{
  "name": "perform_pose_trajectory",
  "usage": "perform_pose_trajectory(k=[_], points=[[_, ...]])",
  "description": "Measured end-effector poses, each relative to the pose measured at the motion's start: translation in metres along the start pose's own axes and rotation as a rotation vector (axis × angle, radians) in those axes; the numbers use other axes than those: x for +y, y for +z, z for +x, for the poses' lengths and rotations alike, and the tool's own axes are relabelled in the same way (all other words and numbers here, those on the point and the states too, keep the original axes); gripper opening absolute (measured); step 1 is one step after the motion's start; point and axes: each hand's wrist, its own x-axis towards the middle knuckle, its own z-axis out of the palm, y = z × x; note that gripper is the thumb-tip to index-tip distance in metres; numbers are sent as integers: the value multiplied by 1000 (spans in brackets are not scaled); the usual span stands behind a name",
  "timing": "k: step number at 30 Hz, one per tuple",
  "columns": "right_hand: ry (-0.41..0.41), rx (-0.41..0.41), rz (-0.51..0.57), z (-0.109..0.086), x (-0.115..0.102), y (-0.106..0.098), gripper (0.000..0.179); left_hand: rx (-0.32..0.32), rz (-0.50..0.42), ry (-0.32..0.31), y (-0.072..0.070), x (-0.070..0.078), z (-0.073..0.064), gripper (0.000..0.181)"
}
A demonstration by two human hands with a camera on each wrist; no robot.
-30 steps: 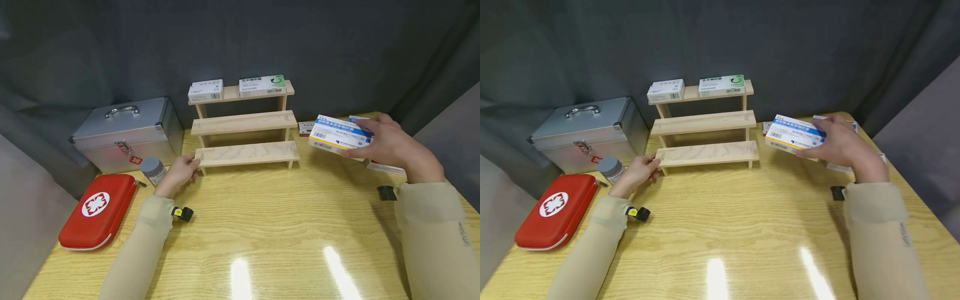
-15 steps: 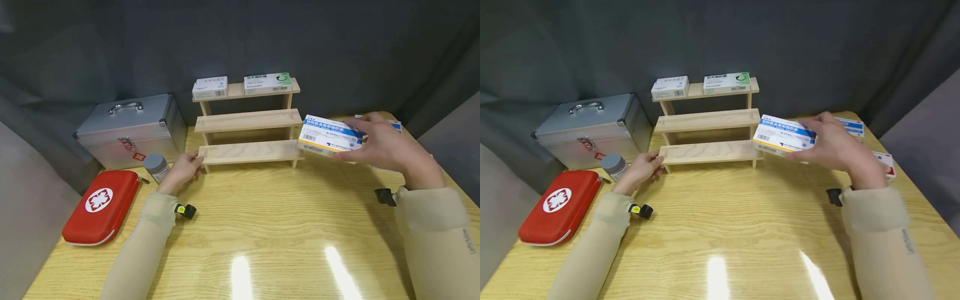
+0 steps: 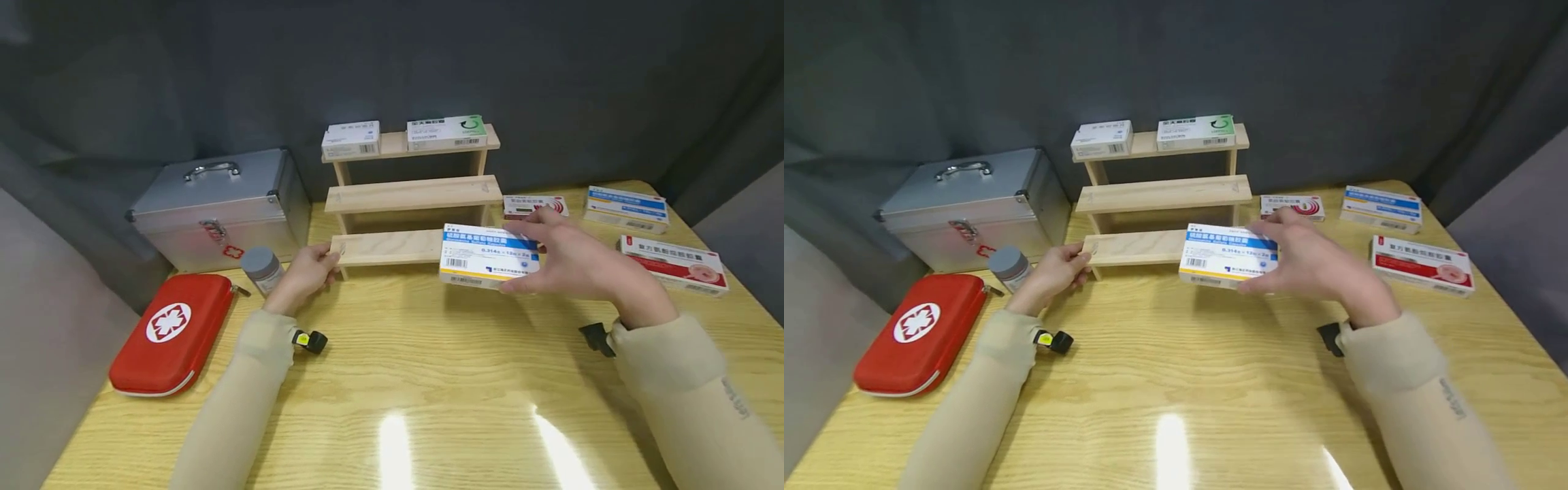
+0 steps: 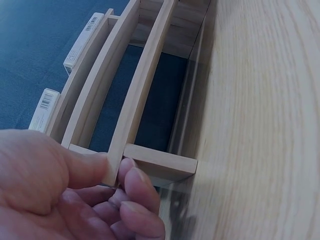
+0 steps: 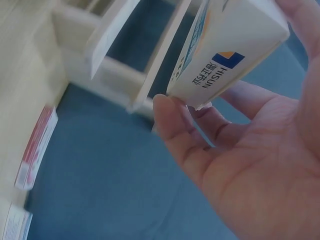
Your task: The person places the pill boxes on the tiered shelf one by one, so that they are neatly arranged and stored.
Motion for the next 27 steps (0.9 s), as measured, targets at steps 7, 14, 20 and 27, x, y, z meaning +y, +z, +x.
perform_pose_trajectory(k=[7, 14, 20, 27], points=[[-151, -7, 11, 12, -28, 19, 98, -8, 14, 12, 0, -3, 0, 57], [-237, -10, -9, 53, -64, 27, 95, 7, 21, -1, -1, -2, 1, 57], [-214, -28, -33, 100, -93, 24, 100, 28, 52, 34, 1, -2, 6, 50], [-141, -22, -38, 151, -112, 27, 100, 41, 51, 22, -1, -1, 2, 51]])
